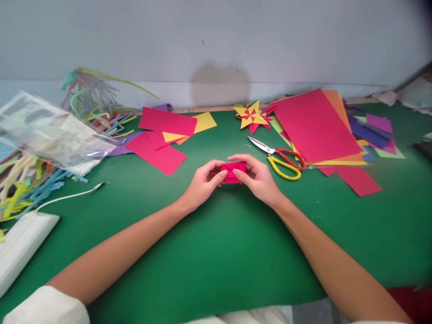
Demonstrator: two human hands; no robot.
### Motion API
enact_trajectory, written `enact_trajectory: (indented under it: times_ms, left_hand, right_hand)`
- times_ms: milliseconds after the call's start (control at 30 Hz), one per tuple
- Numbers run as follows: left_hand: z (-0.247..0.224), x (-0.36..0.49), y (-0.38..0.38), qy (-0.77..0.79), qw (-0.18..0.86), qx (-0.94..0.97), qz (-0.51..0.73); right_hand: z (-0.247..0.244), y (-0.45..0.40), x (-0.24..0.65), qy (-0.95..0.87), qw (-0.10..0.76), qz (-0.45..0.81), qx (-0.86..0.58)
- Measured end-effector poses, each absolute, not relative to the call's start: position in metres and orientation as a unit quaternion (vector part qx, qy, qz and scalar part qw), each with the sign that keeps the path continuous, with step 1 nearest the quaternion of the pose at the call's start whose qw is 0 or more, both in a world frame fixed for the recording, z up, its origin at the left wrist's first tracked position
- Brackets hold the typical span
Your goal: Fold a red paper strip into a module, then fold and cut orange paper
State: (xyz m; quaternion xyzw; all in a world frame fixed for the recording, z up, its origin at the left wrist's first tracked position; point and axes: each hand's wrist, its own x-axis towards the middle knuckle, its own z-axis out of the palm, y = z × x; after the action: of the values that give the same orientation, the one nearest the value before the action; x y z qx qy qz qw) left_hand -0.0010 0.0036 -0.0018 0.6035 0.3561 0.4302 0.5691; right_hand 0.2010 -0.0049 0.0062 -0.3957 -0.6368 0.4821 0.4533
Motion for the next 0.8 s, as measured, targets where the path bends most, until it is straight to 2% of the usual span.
enact_trajectory:
  times_ms: [433, 800]
  left_hand:
    - [-0.0087, -0.0002, 0.0060, 0.356, 0.585, 0.572, 0.453]
    - [-0.0072, -0.0011, 0.0056, 0.372, 0.555, 0.585, 0.460]
  right_hand:
    - [0.0044, -0.0049, 0.1976, -0.659, 0.435, 0.472, -0.393]
    - [0.0032, -0.0071, 0.1950, -0.652, 0.431, 0.484, -0.394]
